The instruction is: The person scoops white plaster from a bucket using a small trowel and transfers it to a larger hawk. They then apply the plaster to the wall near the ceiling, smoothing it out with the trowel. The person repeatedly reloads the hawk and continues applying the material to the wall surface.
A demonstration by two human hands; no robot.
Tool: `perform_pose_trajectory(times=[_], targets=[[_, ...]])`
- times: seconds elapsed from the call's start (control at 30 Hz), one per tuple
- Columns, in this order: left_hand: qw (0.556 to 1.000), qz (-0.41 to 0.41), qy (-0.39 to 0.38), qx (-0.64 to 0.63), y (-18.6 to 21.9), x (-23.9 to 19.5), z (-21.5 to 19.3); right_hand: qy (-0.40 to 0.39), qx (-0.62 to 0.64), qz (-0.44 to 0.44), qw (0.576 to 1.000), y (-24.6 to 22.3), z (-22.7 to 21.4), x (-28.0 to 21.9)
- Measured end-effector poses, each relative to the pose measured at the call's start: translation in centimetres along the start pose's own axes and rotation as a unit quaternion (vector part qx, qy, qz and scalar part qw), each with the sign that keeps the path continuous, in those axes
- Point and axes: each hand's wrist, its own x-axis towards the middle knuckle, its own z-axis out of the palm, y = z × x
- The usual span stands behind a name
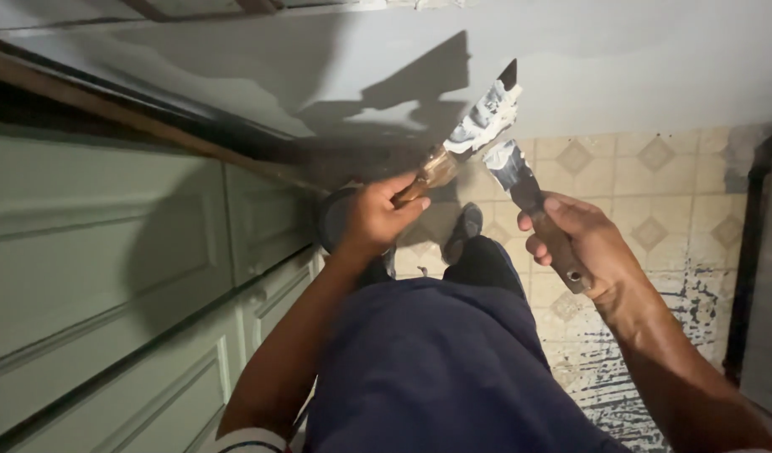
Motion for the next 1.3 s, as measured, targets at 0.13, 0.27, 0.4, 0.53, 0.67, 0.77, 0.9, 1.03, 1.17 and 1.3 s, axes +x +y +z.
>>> perform_pose_trajectory(times=[0.13,0.27,0.4,0.53,0.67,0.77,0.9,1.03,1.17,1.3], targets=[[0.999,-0.002,-0.009,-0.043,1.2,-0.2,0.4,-0.004,-0.036,-0.001,0.999,-1.3,-0.2,0.8],[1.000,0.018,-0.004,0.001,1.0,0.1,1.0,-0.019,-0.050,-0.001,0.999,-2.1,-0.3,1.4],[0.998,0.008,-0.016,0.053,2.0,-0.2,1.0,-0.026,-0.061,0.007,0.998,-2.7,0.2,1.6],[0.993,0.002,-0.025,0.119,3.4,-0.2,1.0,-0.051,-0.038,0.034,0.997,-3.9,1.2,1.6],[0.990,-0.005,-0.030,0.136,5.0,-0.5,0.6,-0.090,0.004,0.060,0.994,-5.1,1.4,2.0],[0.989,-0.012,-0.032,0.147,5.0,-0.6,1.2,-0.121,0.051,0.096,0.987,-6.2,1.8,2.3],[0.998,-0.045,-0.032,0.032,2.7,-1.1,3.1,-0.218,0.178,0.066,0.957,-7.7,2.5,2.0],[0.999,-0.027,-0.010,-0.042,-2.0,0.1,3.1,-0.238,0.119,-0.100,0.959,-10.6,2.8,3.8],[0.997,0.046,0.027,0.053,-3.6,-0.8,1.2,-0.135,-0.161,-0.317,0.925,-18.1,7.5,4.3],[0.996,-0.085,0.024,-0.014,-2.0,-3.2,-1.2,-0.125,-0.544,-0.595,0.578,-23.6,7.3,9.4]])
